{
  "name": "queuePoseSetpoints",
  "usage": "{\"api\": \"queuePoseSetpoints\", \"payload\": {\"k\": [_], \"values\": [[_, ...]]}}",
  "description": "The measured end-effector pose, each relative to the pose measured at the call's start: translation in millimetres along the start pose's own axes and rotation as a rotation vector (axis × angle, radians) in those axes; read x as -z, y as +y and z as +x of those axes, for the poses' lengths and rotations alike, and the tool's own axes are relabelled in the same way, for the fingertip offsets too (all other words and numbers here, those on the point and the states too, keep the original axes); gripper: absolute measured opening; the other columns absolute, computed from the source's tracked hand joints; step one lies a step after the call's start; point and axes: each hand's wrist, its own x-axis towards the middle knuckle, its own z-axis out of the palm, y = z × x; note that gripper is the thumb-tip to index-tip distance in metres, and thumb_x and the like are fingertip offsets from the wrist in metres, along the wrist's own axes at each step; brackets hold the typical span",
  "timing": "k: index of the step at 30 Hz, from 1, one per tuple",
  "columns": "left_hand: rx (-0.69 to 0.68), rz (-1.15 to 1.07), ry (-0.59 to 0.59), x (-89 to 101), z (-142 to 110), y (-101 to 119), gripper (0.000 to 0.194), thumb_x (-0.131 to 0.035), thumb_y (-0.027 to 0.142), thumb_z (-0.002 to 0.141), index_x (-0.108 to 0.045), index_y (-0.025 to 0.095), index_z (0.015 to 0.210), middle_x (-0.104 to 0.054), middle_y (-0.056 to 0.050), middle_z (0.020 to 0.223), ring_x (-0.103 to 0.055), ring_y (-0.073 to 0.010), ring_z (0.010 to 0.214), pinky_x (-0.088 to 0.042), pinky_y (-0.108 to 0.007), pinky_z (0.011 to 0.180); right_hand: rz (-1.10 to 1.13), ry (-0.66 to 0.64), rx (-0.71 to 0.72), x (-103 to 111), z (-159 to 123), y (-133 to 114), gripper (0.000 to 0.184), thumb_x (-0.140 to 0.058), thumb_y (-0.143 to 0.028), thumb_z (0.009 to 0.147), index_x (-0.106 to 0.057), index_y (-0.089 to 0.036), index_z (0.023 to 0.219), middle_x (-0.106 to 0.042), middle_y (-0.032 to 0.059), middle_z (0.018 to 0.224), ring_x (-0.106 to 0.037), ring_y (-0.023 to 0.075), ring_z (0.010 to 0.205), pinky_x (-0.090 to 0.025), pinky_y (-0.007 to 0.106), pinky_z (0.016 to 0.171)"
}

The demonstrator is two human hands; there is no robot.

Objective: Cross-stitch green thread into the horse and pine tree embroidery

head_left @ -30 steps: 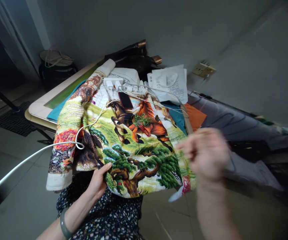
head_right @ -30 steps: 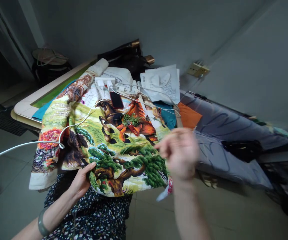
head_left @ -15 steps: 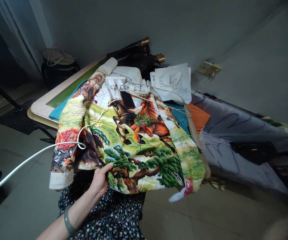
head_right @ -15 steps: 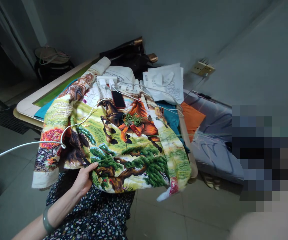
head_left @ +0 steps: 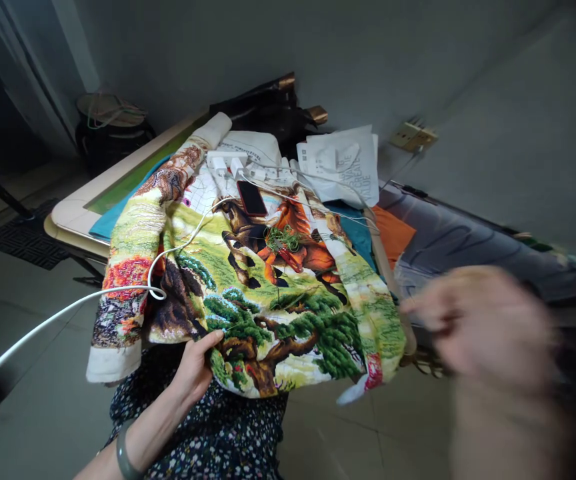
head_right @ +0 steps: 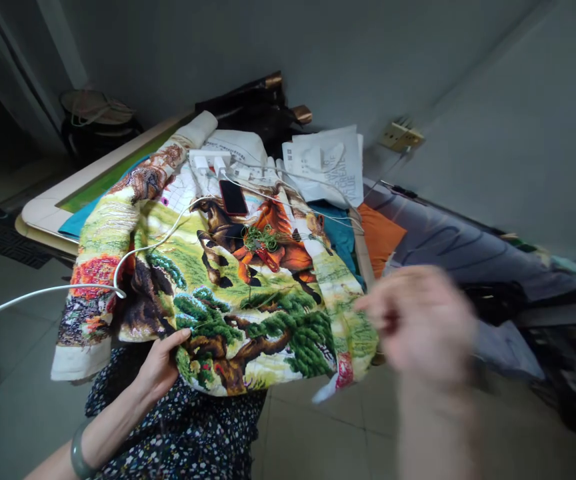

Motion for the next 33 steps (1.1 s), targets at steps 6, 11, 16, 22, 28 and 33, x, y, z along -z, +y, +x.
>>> {"api": "queuePoseSetpoints", "payload": {"k": [6,11,16,22,28,33], "values": [[0.001,-0.011,-0.035,1.6,-1.4,1.5,0.032,-0.09,0.018,0.055,-0.078,0.01,0.083,-0.081,-0.01,0.085,-0.074,-0.0253,0.078,-0.06,-0.036,0.078,-0.056,-0.423,-0.173,-154.7,-38.4,38.1,0.023,-0.05,-0.021,0.094,-0.073,-0.02,0.093,-0.064,-0.0011,0.059,-0.058,0.0134,0.052,-0.046,0.025,0.055],[0.007,-0.013,-0.032,3.8,0.1,1.4,0.028,-0.09,0.018,0.054,-0.078,0.01,0.078,-0.079,-0.008,0.078,-0.071,-0.0212,0.071,-0.059,-0.033,0.072,-0.269,-0.34,-0.079,-186.6,-51.4,55.9,0.025,-0.055,-0.014,0.091,-0.08,-0.019,0.095,-0.078,0.0033,0.076,-0.07,0.0165,0.065,-0.049,0.026,0.069],[0.013,-0.019,-0.026,1.3,-0.4,1.7,0.028,-0.092,0.019,0.051,-0.078,0.01,0.073,-0.079,-0.007,0.077,-0.071,-0.0209,0.072,-0.059,-0.033,0.073,-0.304,-0.322,-0.085,-183.9,-51.0,56.2,0.026,-0.058,-0.012,0.09,-0.082,-0.021,0.097,-0.081,0.0035,0.088,-0.076,0.0185,0.075,-0.052,0.024,0.072],[0.024,-0.018,-0.023,-0.1,-2.2,2.8,0.03,-0.094,0.02,0.048,-0.079,0.01,0.072,-0.079,-0.007,0.076,-0.07,-0.0195,0.07,-0.058,-0.031,0.073,-0.383,-0.344,-0.073,-189.0,-50.3,55.1,0.029,-0.058,-0.009,0.089,-0.082,-0.022,0.1,-0.081,0.0037,0.092,-0.078,0.0194,0.078,-0.052,0.023,0.073],[0.025,-0.013,-0.037,1.4,-1.0,2.4,0.028,-0.093,0.019,0.05,-0.079,0.009,0.072,-0.078,-0.007,0.074,-0.069,-0.0186,0.068,-0.057,-0.029,0.071,-0.502,-0.386,-0.034,-192.2,-47.4,54.4,0.027,-0.058,-0.009,0.089,-0.081,-0.022,0.097,-0.081,0.0041,0.088,-0.077,0.0195,0.077,-0.051,0.023,0.072],[-0.005,-0.001,-0.029,-0.4,-2.6,2.2,0.025,-0.091,0.019,0.053,-0.078,0.01,0.072,-0.079,-0.008,0.076,-0.07,-0.0198,0.071,-0.057,-0.032,0.075,-0.451,-0.407,0.018,-186.6,-42.8,55.9,0.022,-0.06,-0.01,0.093,-0.079,-0.021,0.094,-0.078,0.003,0.086,-0.072,0.0168,0.077,-0.05,0.024,0.075]]}}
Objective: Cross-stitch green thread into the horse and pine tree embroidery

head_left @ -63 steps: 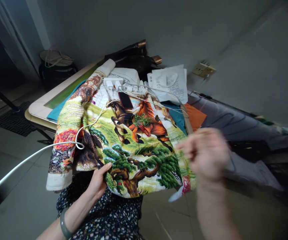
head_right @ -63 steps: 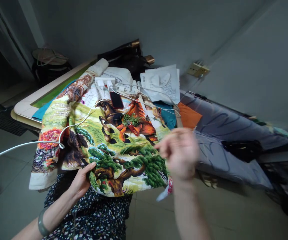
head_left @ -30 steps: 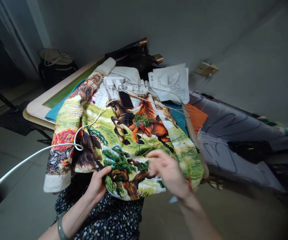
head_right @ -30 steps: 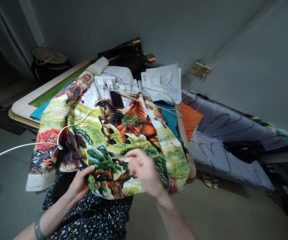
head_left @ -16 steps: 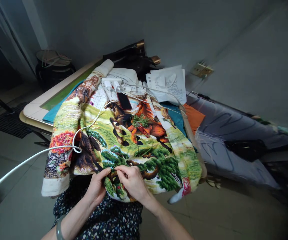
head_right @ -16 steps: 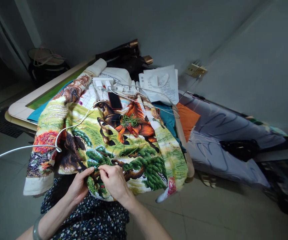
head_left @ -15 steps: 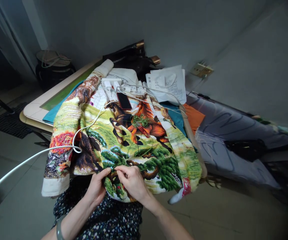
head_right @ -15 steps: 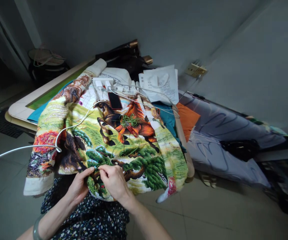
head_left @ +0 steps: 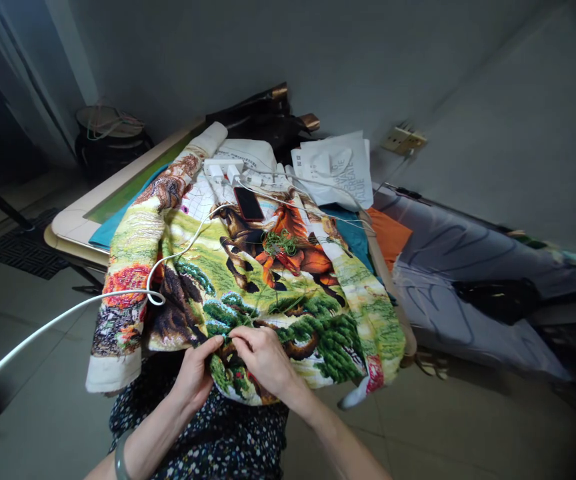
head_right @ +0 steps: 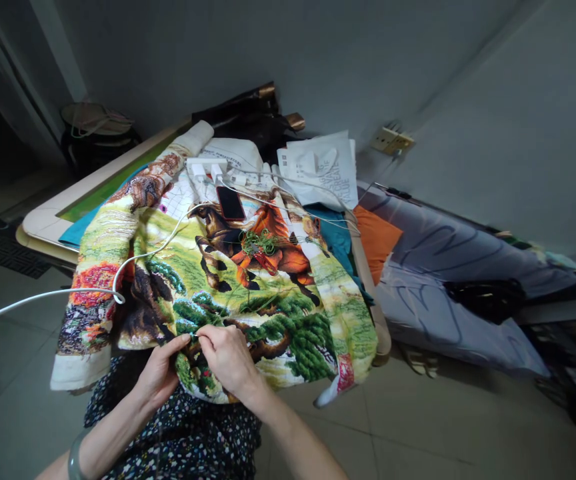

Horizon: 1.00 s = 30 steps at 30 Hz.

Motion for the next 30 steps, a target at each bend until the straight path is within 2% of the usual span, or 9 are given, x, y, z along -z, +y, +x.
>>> {"api": "queuePoseSetpoints", "payload": {"k": [6,10,15,22,30], "values": [[-0.035,0.033,0.023,-3.3,-0.4,0.0,0.025,-0.09,0.019,0.055,-0.078,0.011,0.075,-0.079,-0.008,0.076,-0.073,-0.0238,0.078,-0.057,-0.035,0.081,0.083,0.059,0.073,0.2,1.7,11.6,0.021,-0.063,-0.006,0.091,-0.079,-0.019,0.092,-0.066,0.0033,0.084,-0.064,0.0148,0.076,-0.049,0.023,0.07],[-0.025,0.034,0.027,-4.5,-0.1,0.9,0.025,-0.089,0.018,0.054,-0.077,0.011,0.074,-0.079,-0.009,0.077,-0.074,-0.0261,0.082,-0.057,-0.037,0.083,0.143,0.057,0.079,-2.9,3.5,16.2,0.024,-0.061,-0.003,0.091,-0.079,-0.019,0.092,-0.064,0.0027,0.083,-0.063,0.0146,0.076,-0.049,0.024,0.07],[-0.019,0.034,0.031,-5.2,-0.1,1.3,0.025,-0.089,0.018,0.053,-0.077,0.011,0.074,-0.079,-0.008,0.075,-0.073,-0.025,0.079,-0.058,-0.037,0.081,0.172,0.04,0.062,-1.1,5.0,16.7,0.026,-0.06,-0.004,0.091,-0.079,-0.021,0.091,-0.064,0.0022,0.083,-0.063,0.0141,0.076,-0.048,0.023,0.07],[0.019,0.038,0.025,-2.4,3.2,1.9,0.023,-0.089,0.018,0.052,-0.077,0.011,0.07,-0.077,-0.006,0.071,-0.068,-0.0189,0.065,-0.057,-0.032,0.07,0.263,0.027,0.057,0.6,8.3,17.7,0.023,-0.063,-0.005,0.089,-0.08,-0.02,0.087,-0.064,0.0014,0.08,-0.062,0.0139,0.074,-0.046,0.024,0.069],[0.027,0.02,0.0,-2.6,2.2,1.5,0.024,-0.089,0.018,0.054,-0.078,0.01,0.073,-0.077,-0.006,0.072,-0.07,-0.0201,0.068,-0.058,-0.034,0.075,0.19,0.073,0.045,-5.6,7.7,14.2,0.019,-0.065,-0.01,0.091,-0.076,-0.02,0.08,-0.067,0.0004,0.076,-0.063,0.0137,0.071,-0.046,0.023,0.068]]}}
